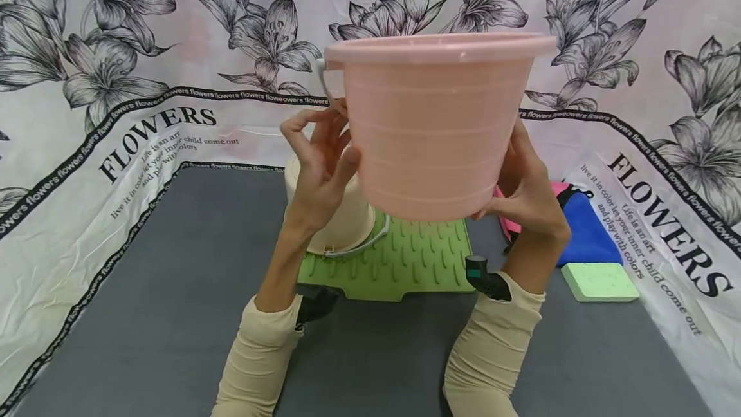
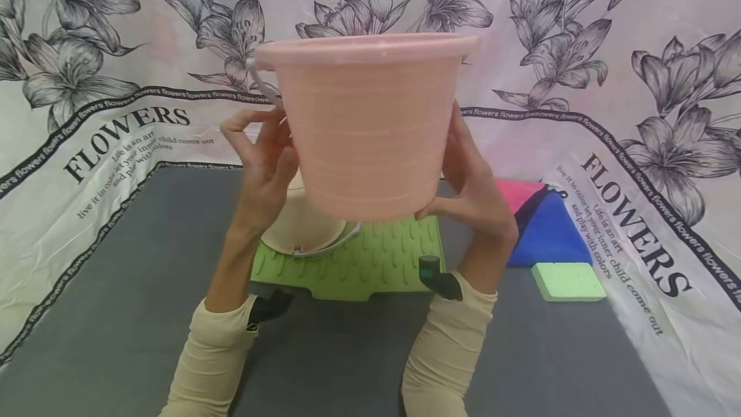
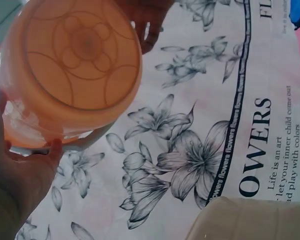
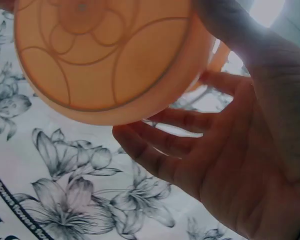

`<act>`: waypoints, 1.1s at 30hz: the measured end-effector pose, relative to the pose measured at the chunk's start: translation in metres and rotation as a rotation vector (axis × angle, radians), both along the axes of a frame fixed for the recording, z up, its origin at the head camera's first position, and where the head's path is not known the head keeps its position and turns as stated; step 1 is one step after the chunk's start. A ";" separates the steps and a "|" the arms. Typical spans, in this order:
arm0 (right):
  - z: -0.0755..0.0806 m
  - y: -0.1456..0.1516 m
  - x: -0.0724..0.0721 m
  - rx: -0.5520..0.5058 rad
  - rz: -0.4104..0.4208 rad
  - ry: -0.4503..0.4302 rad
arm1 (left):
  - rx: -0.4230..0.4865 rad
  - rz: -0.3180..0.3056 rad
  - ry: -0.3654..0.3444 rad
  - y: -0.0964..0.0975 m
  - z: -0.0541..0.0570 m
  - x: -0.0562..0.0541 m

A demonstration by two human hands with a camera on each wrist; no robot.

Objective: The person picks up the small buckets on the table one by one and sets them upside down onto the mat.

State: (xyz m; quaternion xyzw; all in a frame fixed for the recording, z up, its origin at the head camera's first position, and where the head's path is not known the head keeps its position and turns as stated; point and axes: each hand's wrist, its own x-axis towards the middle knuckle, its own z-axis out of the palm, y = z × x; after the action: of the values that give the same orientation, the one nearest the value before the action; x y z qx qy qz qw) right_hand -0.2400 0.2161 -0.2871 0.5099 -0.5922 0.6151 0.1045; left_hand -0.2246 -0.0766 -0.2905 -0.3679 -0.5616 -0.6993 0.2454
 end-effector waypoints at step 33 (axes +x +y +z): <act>0.012 -0.001 0.015 -0.216 -0.335 0.022 | -0.310 0.352 0.150 0.031 -0.014 0.002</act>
State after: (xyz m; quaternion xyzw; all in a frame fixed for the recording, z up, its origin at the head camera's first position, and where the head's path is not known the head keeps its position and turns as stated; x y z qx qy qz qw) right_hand -0.2252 0.2149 -0.2749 0.3969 -0.5982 0.6434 0.2658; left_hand -0.2222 -0.0457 -0.3041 -0.3487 -0.6979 -0.5219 0.3450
